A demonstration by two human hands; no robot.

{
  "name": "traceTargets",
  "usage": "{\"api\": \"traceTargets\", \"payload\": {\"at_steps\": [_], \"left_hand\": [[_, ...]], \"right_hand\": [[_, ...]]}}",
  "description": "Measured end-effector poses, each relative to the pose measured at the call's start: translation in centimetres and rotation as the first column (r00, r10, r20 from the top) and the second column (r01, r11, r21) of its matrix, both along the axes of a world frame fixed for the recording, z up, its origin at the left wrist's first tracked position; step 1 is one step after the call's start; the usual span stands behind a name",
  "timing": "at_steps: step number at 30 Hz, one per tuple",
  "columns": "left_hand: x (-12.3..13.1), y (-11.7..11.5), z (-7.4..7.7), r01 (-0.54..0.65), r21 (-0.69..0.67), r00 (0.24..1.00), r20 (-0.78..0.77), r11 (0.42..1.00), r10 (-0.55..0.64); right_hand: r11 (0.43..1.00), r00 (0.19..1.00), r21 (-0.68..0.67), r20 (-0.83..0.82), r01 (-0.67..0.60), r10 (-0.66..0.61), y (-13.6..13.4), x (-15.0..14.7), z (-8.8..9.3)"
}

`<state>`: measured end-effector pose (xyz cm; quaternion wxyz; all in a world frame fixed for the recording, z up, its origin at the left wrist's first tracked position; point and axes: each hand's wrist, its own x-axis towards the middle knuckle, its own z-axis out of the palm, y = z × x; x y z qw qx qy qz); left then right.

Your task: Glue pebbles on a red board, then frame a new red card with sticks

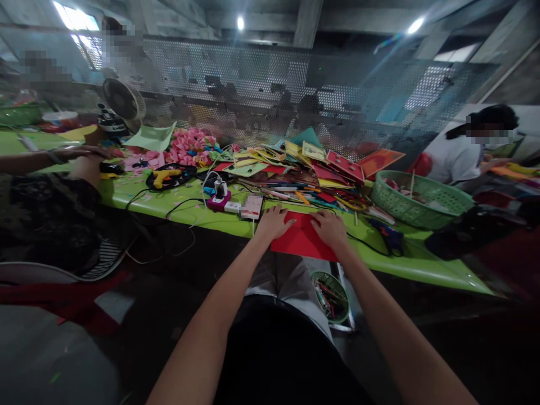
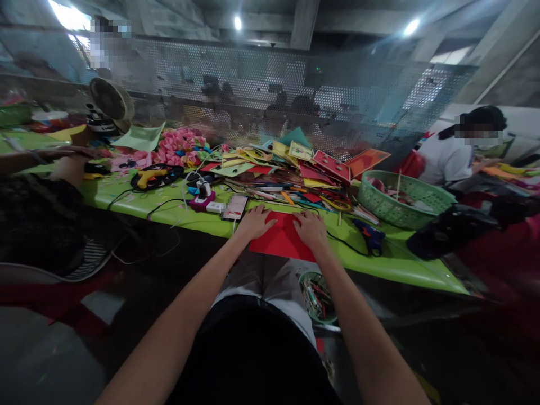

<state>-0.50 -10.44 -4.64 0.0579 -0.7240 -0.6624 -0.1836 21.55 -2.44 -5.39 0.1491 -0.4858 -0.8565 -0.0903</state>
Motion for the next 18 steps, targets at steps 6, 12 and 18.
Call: {"api": "traceTargets", "payload": {"at_steps": [6,12,18], "left_hand": [[-0.01,0.04,-0.05,0.016,0.033,1.0,-0.003,0.999,-0.016],[-0.06,0.14,0.09,0.03,0.032,0.999,-0.013,0.999,-0.03],[0.02,0.09,0.31,0.028,0.023,0.999,-0.023,0.999,-0.028]], "right_hand": [[1.0,1.0,-0.003,0.004,0.001,-0.001,-0.36,-0.06,0.34],[0.999,1.0,-0.034,0.025,0.002,-0.001,-0.69,-0.19,0.77],[0.999,0.999,-0.043,0.035,0.008,-0.007,-0.8,-0.31,0.97]]}}
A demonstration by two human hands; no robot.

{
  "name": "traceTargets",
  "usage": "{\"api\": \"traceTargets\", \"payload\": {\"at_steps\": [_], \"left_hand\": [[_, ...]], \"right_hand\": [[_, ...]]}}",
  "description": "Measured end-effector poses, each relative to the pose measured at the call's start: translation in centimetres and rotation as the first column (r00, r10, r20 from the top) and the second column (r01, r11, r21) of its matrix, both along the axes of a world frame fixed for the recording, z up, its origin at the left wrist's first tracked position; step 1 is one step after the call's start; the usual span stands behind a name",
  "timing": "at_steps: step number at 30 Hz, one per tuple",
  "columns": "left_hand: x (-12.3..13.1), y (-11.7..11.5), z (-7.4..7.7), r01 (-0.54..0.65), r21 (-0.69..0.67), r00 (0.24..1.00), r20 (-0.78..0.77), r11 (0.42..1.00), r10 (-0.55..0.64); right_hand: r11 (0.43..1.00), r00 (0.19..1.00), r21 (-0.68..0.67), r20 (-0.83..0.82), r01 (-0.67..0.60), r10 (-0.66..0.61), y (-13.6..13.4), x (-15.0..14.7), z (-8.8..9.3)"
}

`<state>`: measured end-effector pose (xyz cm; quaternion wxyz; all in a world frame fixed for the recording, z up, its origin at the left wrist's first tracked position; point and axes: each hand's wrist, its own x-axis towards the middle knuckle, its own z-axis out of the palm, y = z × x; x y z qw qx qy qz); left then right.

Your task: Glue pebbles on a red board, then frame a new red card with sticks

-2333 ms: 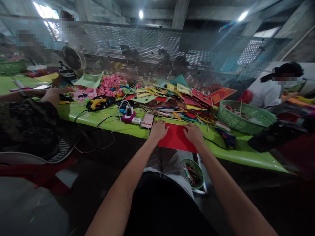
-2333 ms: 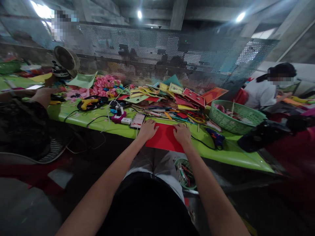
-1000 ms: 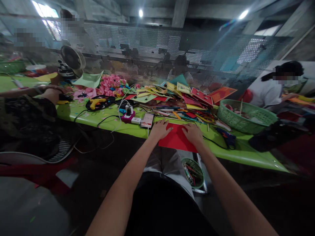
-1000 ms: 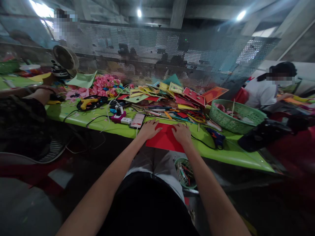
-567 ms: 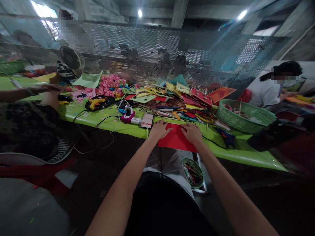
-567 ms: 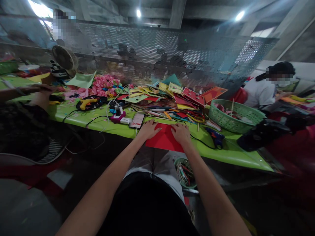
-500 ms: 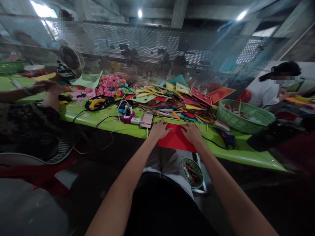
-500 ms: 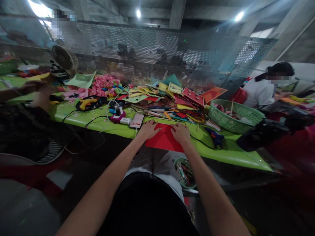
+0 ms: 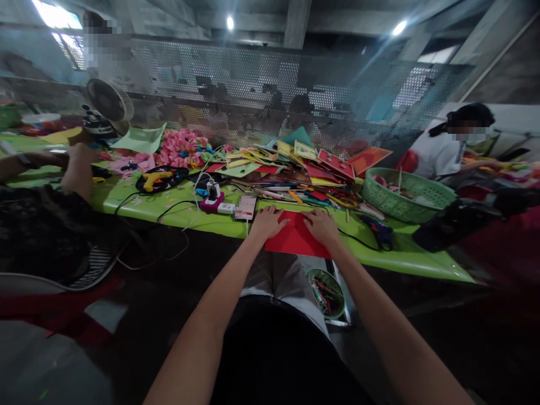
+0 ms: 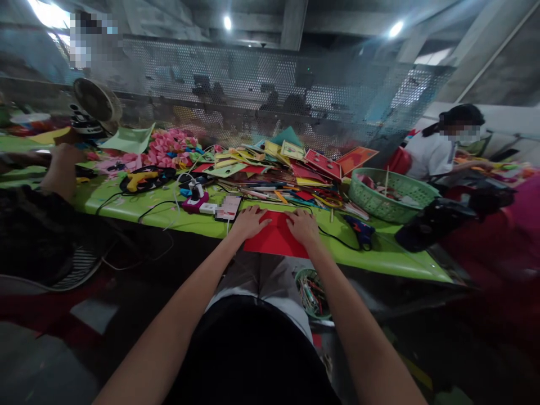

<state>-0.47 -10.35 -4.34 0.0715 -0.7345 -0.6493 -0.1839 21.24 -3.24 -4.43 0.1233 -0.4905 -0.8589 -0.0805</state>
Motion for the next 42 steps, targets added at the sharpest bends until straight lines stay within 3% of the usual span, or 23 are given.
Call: {"api": "traceTargets", "payload": {"at_steps": [13,24,42], "left_hand": [[0.1,0.5,1.0,-0.029,-0.095,1.0,-0.005,0.995,0.029],[1.2,0.6,0.9,-0.073,-0.118,0.997,-0.015,0.99,0.072],[1.9,0.5,1.0,-0.089,-0.068,0.994,-0.074,0.994,0.084]], "right_hand": [[1.0,1.0,0.008,0.005,-0.001,0.001,0.0,-0.2,0.0],[1.0,1.0,-0.004,0.023,0.0,0.0,0.1,-0.2,0.0],[1.0,1.0,-0.027,-0.01,0.014,-0.015,0.1,-0.5,0.0]]}}
